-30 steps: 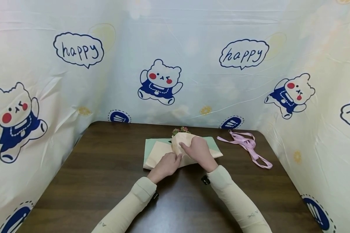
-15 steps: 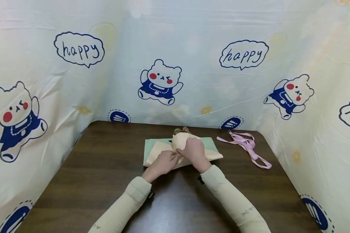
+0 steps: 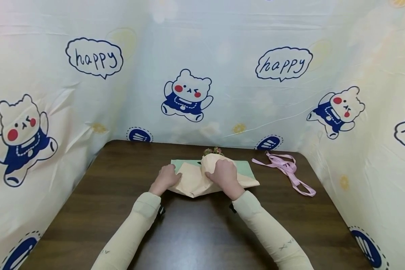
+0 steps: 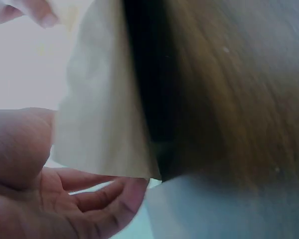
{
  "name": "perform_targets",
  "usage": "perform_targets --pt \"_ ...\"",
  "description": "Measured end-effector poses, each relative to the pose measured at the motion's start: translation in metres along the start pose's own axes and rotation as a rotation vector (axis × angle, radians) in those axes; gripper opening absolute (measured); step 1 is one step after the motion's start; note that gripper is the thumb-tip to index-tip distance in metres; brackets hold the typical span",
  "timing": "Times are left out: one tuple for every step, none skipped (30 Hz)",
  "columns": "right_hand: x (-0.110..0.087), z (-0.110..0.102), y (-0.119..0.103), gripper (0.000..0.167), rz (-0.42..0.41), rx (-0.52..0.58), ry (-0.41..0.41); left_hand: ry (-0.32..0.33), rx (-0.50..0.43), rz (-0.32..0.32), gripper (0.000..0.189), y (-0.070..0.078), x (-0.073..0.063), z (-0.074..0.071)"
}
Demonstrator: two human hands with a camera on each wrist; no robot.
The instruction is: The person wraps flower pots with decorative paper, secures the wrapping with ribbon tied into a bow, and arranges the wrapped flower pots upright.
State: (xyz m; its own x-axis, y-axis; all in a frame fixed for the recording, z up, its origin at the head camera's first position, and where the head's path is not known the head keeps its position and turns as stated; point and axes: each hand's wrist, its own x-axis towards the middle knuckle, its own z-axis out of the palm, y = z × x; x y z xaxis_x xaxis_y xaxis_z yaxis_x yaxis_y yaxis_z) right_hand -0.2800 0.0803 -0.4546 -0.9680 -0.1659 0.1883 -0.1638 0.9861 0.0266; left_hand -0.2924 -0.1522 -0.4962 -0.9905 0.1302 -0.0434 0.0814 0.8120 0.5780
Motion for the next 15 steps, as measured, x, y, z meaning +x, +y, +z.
perform_targets --pt "0.0 0.0 -0.001 0.059 -0.001 0.005 -0.002 -0.016 -0.024 -0.01 0.031 -0.002 0.003 0.001" --pt "0.0 0.0 -0.001 0.059 -0.001 0.003 -0.007 -0.024 -0.049 -0.02 0.031 -0.005 0.006 0.003" --pt "0.0 0.0 -0.002 0.059 0.0 0.002 -0.013 -0.036 -0.079 -0.029 0.034 -0.007 0.01 0.004" --pt "0.0 -0.001 -0.002 0.058 0.003 0.003 -0.016 -0.041 -0.112 -0.036 0.035 -0.01 0.012 0.005" --pt "-0.001 -0.001 -0.003 0.059 0.006 0.006 -0.016 -0.046 -0.14 -0.04 0.035 -0.011 0.014 0.005" --pt "-0.001 -0.001 -0.003 0.059 0.009 0.006 -0.019 -0.048 -0.161 -0.044 0.032 -0.013 0.015 0.005" --pt "-0.001 -0.001 -0.004 0.059 0.012 0.009 -0.02 -0.047 -0.176 -0.049 0.031 -0.013 0.015 0.005" --pt "-0.001 -0.001 -0.004 0.059 0.018 0.012 -0.022 -0.042 -0.182 -0.051 0.03 -0.014 0.015 0.006" --pt "-0.001 -0.001 -0.004 0.059 0.021 0.016 -0.023 -0.043 -0.19 -0.054 0.034 -0.014 0.016 0.005" --pt "-0.001 -0.001 -0.005 0.059 0.026 0.022 -0.023 -0.033 -0.19 -0.053 0.036 -0.014 0.016 0.005" --pt "-0.001 -0.001 -0.005 0.059 0.027 0.027 -0.026 -0.032 -0.19 -0.057 0.04 -0.015 0.017 0.005" --pt "-0.001 -0.001 -0.005 0.059 0.029 0.031 -0.032 -0.026 -0.189 -0.064 0.042 -0.015 0.016 0.004" --pt "-0.001 -0.001 -0.005 0.059 0.03 0.036 -0.037 -0.01 -0.177 -0.066 0.042 -0.016 0.016 0.004" --pt "-0.001 -0.002 -0.005 0.059 0.033 0.037 -0.042 0.003 -0.164 -0.076 0.041 -0.017 0.015 0.003" --pt "-0.001 -0.002 -0.005 0.059 0.036 0.037 -0.046 0.017 -0.152 -0.086 0.038 -0.019 0.014 0.003"
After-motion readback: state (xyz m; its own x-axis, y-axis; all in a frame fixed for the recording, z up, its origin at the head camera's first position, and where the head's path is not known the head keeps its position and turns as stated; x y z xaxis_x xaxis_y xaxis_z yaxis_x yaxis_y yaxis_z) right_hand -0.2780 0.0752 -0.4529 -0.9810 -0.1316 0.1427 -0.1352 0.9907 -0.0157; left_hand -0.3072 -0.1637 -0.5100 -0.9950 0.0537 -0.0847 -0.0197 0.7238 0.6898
